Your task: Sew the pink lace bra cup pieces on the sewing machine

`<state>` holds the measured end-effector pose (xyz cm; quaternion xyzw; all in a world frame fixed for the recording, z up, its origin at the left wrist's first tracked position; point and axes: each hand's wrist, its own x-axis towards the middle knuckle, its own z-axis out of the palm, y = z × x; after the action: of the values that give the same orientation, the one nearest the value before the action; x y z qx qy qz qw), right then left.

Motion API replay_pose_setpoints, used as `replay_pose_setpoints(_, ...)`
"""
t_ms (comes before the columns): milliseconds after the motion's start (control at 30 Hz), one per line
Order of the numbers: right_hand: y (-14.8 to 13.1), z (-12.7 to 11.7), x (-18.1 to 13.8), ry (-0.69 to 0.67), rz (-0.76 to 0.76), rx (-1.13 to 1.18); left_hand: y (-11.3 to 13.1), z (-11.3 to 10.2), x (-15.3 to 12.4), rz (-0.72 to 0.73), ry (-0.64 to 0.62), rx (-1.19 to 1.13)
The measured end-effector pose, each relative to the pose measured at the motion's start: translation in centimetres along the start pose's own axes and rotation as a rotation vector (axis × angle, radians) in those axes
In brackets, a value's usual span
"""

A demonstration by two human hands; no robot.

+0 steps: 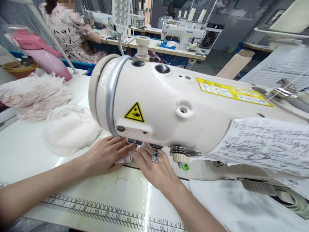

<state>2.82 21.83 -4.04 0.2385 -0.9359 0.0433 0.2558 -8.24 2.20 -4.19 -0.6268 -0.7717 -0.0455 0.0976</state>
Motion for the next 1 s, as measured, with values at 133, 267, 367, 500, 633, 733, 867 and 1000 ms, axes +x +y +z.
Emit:
replay_pose_setpoints(133,0.1,-0.1,-0.3,0.029,0.059,-0.087,0.1,0.1,0.1,0.001,-0.005,0.027)
replay_pose_setpoints(267,0.1,0.1,-0.6,0.026,0.100,-0.150,0.2,0.2,0.1,-0.001,0.022,0.029)
replay_pose_setpoints(367,0.2,0.1,-0.6,0.029,0.104,-0.140,0.2,0.1,0.2,0.046,0.111,0.023)
replay_pose_setpoints(500,0.3,0.1,-0.6,0.052,0.101,-0.063,0.5,0.1,0.2,0.166,0.238,-0.005)
replay_pose_setpoints(633,0.2,0.0,-0.5,0.049,0.064,-0.008,0.6,0.0,0.1,0.172,0.251,-0.039)
replay_pose_setpoints(733,-0.2,0.0,-0.3,0.032,0.054,0.016,0.4,0.0,0.0,0.161,0.242,-0.054)
replay_pose_setpoints(867,-0.7,0.0,-0.1,0.035,0.035,0.052,0.0,0.2,-0.2,0.140,0.226,-0.058)
replay_pose_setpoints(1000,-0.9,-0.1,-0.1,0.010,0.047,0.060,-0.2,0.1,-0.1,0.104,0.228,-0.060)
